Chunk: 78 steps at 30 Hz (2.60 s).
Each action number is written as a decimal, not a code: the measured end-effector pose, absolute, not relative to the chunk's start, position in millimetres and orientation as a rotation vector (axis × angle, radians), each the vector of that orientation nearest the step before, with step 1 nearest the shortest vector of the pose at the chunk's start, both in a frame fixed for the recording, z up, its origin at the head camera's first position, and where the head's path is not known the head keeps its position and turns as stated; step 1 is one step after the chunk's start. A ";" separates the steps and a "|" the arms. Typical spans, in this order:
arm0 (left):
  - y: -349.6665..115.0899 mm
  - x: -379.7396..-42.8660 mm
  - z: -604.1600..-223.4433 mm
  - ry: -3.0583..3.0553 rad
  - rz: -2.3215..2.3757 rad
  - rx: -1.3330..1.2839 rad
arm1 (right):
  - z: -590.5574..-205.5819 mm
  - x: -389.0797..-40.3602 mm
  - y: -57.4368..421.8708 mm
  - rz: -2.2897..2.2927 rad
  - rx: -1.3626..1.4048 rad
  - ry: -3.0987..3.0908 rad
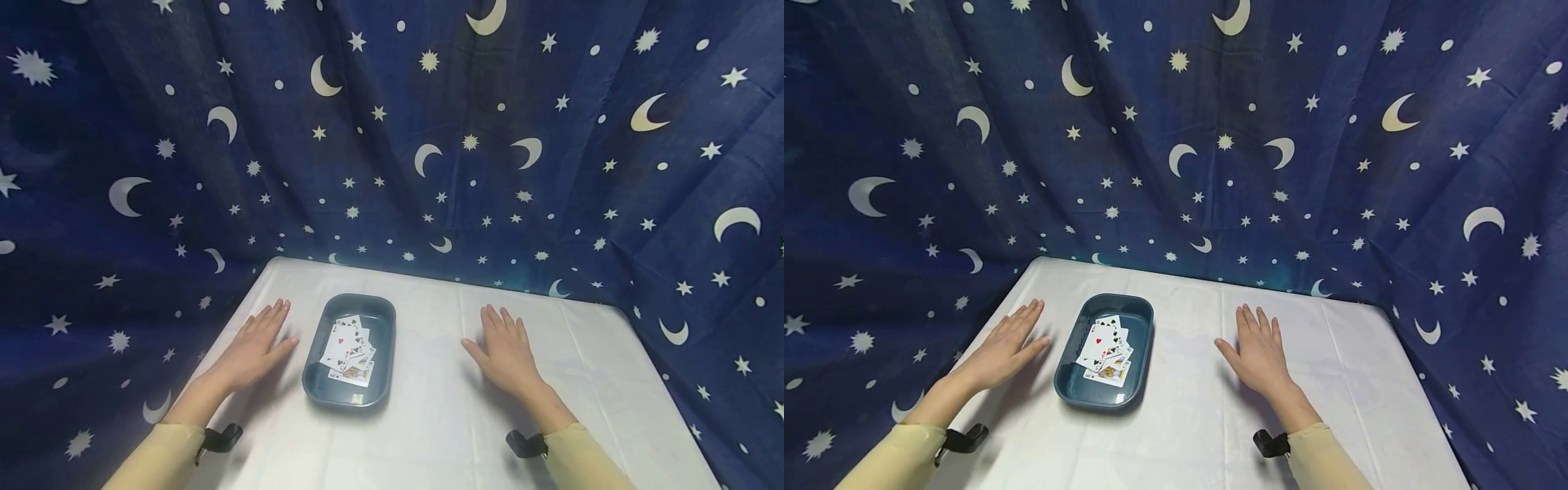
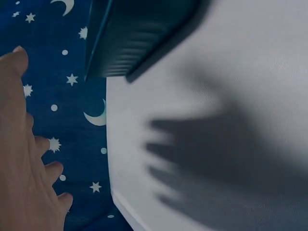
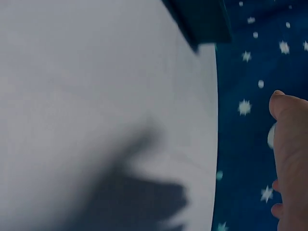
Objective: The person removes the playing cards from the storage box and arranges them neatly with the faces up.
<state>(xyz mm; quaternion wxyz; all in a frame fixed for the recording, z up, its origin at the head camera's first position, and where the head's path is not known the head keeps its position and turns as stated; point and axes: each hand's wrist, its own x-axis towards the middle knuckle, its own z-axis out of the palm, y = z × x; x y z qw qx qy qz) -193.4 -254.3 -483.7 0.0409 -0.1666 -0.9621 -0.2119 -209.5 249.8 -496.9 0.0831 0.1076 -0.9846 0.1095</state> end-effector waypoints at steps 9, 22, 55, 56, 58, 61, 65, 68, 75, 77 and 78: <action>-244.0 -180.7 -485.6 -2.934 -0.931 -0.588 | -485.4 -221.7 195.5 0.387 0.494 -2.929; -229.4 -165.8 -501.9 -3.008 -1.129 -0.525 | -483.8 -228.4 145.0 0.664 0.667 -2.873; -220.4 -161.6 -528.6 -3.086 -1.188 -0.573 | -485.4 -252.5 32.1 0.223 1.031 -3.024; -220.4 -162.0 -529.3 -3.086 -1.180 -0.577 | -487.3 -253.1 29.1 0.198 1.038 -3.025; -220.6 -162.8 -530.7 -3.084 -1.172 -0.583 | -490.2 -253.6 23.2 0.159 1.045 -3.024; -221.2 -163.0 -531.6 -3.084 -1.176 -0.584 | -494.8 -254.4 16.4 0.126 1.035 -3.018; -221.1 -161.6 -529.8 -3.072 -1.221 -0.588 | -500.1 -256.1 11.3 0.114 0.998 -3.039; -220.2 -161.2 -529.0 -3.068 -1.242 -0.586 | -505.1 -258.9 9.3 0.103 0.972 -3.061; -219.5 -161.8 -528.9 -3.068 -1.237 -0.575 | -518.1 -267.3 6.5 0.074 0.902 -3.120; -219.3 -162.3 -529.1 -3.074 -1.222 -0.571 | -519.3 -268.3 6.3 0.078 0.890 -3.142; -219.3 -162.6 -529.1 -3.074 -1.217 -0.570 | -519.4 -268.4 6.3 0.089 0.885 -3.150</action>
